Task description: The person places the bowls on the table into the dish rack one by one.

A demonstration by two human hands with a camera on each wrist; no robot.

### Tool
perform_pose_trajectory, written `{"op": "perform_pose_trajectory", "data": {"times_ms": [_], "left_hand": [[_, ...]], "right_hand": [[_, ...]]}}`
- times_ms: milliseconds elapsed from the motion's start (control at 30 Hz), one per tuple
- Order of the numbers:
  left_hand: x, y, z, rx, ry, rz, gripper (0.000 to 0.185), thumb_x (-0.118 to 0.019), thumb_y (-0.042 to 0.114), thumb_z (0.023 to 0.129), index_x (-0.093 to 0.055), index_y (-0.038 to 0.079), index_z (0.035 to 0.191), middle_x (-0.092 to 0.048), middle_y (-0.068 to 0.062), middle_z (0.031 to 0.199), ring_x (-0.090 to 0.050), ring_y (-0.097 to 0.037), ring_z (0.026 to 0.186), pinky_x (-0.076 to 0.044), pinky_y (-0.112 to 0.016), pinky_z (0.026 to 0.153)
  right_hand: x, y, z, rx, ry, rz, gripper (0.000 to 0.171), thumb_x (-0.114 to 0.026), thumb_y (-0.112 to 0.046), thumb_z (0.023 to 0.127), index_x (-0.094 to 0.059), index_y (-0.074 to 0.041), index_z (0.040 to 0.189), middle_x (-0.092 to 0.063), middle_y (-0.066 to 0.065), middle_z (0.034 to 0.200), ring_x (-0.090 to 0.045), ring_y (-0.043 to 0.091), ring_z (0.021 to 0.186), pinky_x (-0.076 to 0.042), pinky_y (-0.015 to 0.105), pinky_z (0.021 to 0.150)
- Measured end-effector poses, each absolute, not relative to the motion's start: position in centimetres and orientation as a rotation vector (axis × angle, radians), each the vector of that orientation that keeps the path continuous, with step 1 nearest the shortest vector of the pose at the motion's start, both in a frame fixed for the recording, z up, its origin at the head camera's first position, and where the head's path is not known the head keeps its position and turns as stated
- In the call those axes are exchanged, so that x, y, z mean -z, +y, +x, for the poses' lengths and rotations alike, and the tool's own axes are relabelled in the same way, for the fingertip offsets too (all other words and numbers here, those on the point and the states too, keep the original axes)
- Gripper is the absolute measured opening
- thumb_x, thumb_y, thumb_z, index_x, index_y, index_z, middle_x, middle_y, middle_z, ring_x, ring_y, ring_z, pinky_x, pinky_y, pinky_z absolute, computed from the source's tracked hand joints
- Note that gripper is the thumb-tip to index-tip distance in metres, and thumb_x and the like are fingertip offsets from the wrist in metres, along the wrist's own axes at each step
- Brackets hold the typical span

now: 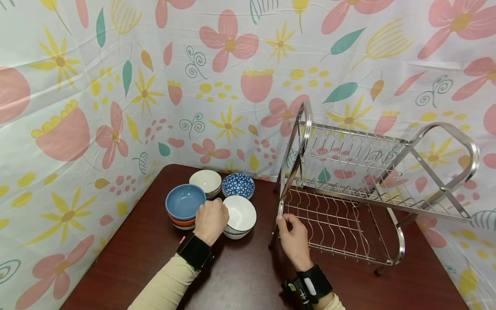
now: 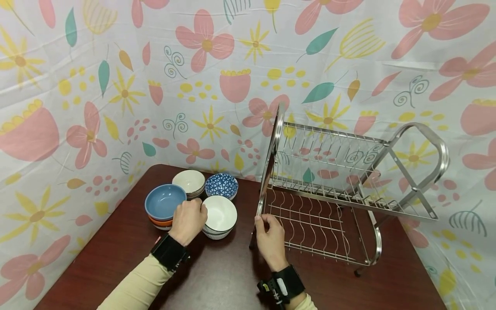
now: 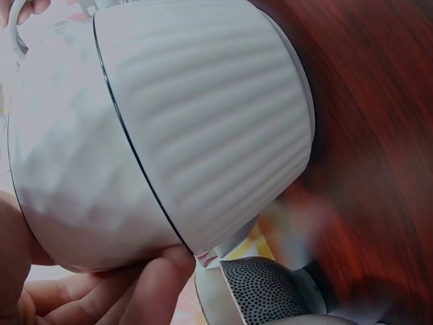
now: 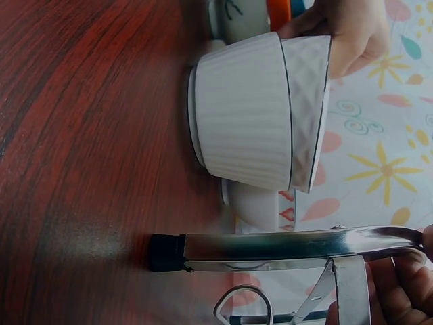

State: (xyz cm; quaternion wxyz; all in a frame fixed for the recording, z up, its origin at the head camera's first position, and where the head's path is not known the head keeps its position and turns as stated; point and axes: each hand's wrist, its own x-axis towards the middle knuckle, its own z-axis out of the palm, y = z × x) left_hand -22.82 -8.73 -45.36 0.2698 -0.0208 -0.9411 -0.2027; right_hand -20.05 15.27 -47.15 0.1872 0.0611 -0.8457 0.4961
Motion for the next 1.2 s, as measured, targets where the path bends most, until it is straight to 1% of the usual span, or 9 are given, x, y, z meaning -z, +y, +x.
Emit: {"op": "perform_pose_trajectory", "data": {"times_ms": [233,333,500,667,767,1067,1200], "left_hand": [[45.4,-9.0,-23.0,0.65,-2.527,-0.072,0.021,-0.059,0.006,0.081,-0.057,0.007,0.061,-0.062,-0.017,0.062,-0.061,-0.038,0.054,-0.049,-0.047,0.048],[45.3,-9.1,-23.0,0.691,-2.533,-0.069,0.023,-0.058,0.006,0.083,-0.056,0.008,0.06,-0.062,-0.016,0.061,-0.061,-0.037,0.055,-0.049,-0.047,0.048],[45.4,-9.3,-23.0,0.706,-2.493,-0.081,0.024,-0.057,0.007,0.085,-0.056,0.007,0.061,-0.062,-0.016,0.061,-0.061,-0.037,0.054,-0.049,-0.047,0.048],[45.4,-9.3,-22.8,0.722,-2.419,-0.1,0.024,-0.057,0.007,0.084,-0.055,0.009,0.06,-0.061,-0.014,0.059,-0.06,-0.035,0.052,-0.047,-0.047,0.046],[45.3,-9.2,-22.7,0.743,-2.393,-0.104,0.025,-0.058,0.008,0.083,-0.054,0.011,0.059,-0.061,-0.012,0.058,-0.059,-0.034,0.051,-0.047,-0.046,0.045],[44.6,-8.7,-21.9,0.771,-2.35,-0.133,0.027,-0.06,0.009,0.082,-0.051,0.014,0.057,-0.06,-0.009,0.057,-0.06,-0.036,0.054,-0.048,-0.048,0.049],[44.1,-8.4,-21.5,0.756,-2.325,-0.184,0.03,-0.06,0.008,0.083,-0.048,0.016,0.057,-0.057,-0.006,0.054,-0.06,-0.035,0.053,-0.048,-0.048,0.049]], "right_hand": [[47.1,15.2,-20.1,-1.427,-2.371,0.164,0.02,-0.057,-0.028,0.097,-0.066,-0.01,0.093,-0.056,0.001,0.071,-0.05,0.011,0.053,-0.042,0.026,0.052],[47.1,15.2,-20.0,-1.422,-2.376,0.169,0.021,-0.057,-0.028,0.097,-0.066,-0.01,0.094,-0.055,0.001,0.07,-0.05,0.011,0.052,-0.041,0.026,0.051],[47.0,15.3,-19.9,-1.427,-2.387,0.171,0.024,-0.055,-0.029,0.098,-0.066,-0.008,0.096,-0.056,0.002,0.071,-0.05,0.01,0.054,-0.041,0.026,0.053],[46.9,15.3,-19.9,-1.443,-2.403,0.159,0.025,-0.055,-0.031,0.098,-0.065,-0.007,0.097,-0.057,0.004,0.075,-0.051,0.01,0.054,-0.041,0.025,0.053],[46.9,15.3,-19.9,-1.445,-2.415,0.152,0.026,-0.054,-0.031,0.098,-0.065,-0.008,0.097,-0.056,0.004,0.073,-0.05,0.01,0.053,-0.04,0.025,0.052],[46.8,15.4,-19.8,-1.459,-2.416,0.149,0.025,-0.056,-0.03,0.098,-0.066,-0.007,0.098,-0.057,0.004,0.072,-0.053,0.01,0.054,-0.043,0.025,0.053],[46.6,15.3,-19.8,-1.44,-2.416,0.15,0.024,-0.057,-0.03,0.097,-0.066,-0.008,0.098,-0.056,0.002,0.07,-0.052,0.011,0.055,-0.043,0.025,0.054]]}}
